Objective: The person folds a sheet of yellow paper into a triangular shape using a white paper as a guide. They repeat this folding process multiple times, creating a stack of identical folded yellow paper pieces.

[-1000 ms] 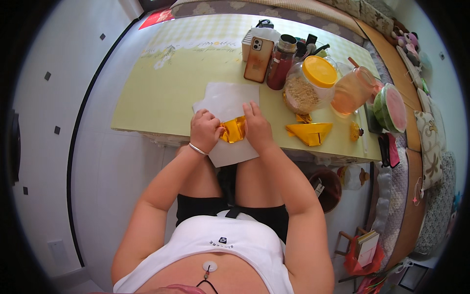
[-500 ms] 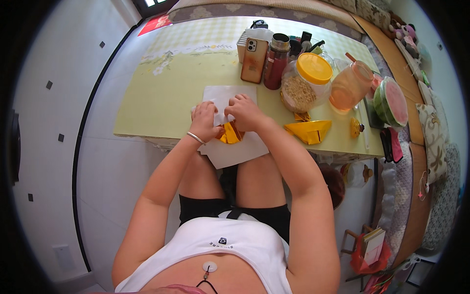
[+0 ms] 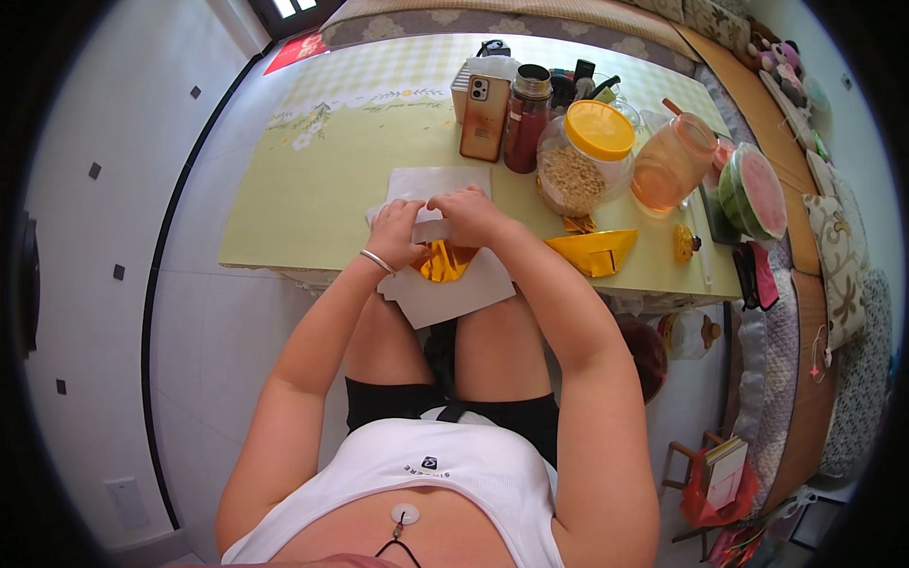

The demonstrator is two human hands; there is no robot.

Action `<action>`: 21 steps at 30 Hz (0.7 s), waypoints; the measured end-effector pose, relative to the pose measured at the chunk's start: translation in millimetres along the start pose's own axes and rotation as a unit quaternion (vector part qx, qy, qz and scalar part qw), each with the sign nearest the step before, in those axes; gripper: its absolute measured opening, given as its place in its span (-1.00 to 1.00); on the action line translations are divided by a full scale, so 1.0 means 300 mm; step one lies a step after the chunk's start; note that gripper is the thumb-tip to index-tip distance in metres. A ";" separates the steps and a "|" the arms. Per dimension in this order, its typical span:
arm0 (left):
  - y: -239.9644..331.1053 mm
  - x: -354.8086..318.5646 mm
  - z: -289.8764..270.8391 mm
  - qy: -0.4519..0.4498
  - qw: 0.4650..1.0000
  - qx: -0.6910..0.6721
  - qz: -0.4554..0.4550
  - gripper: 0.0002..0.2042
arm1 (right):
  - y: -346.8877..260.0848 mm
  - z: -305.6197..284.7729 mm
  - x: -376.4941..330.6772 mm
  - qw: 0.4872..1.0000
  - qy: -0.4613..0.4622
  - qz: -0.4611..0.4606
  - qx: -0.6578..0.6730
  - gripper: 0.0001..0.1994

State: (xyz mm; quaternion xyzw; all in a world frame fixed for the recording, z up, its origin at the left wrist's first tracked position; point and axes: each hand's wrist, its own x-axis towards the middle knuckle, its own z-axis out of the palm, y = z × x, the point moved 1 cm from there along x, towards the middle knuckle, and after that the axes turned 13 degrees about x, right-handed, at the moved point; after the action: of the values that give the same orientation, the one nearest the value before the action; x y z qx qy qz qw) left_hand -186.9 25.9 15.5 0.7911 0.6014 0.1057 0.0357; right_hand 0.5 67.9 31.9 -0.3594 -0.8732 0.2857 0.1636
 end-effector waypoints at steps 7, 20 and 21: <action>-0.001 0.028 -0.033 -0.036 0.998 0.023 0.055 -0.62 | 0.027 0.030 -0.024 0.997 0.014 -0.041 -0.059 -0.86; 0.069 -0.166 0.066 0.193 0.946 0.143 0.217 -0.67 | -0.046 0.156 -0.229 0.963 0.140 -0.133 -0.185 -0.61; 0.070 -0.175 0.079 0.196 0.942 0.164 0.217 -0.65 | -0.044 0.169 -0.251 0.967 0.138 -0.119 -0.179 -0.59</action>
State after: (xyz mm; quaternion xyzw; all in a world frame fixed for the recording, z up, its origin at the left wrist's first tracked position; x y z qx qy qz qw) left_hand -175.6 -28.6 -10.3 0.8608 0.4193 0.1643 -0.2369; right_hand 20.3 -13.3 -5.7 -0.3124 -0.9154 0.0514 0.2485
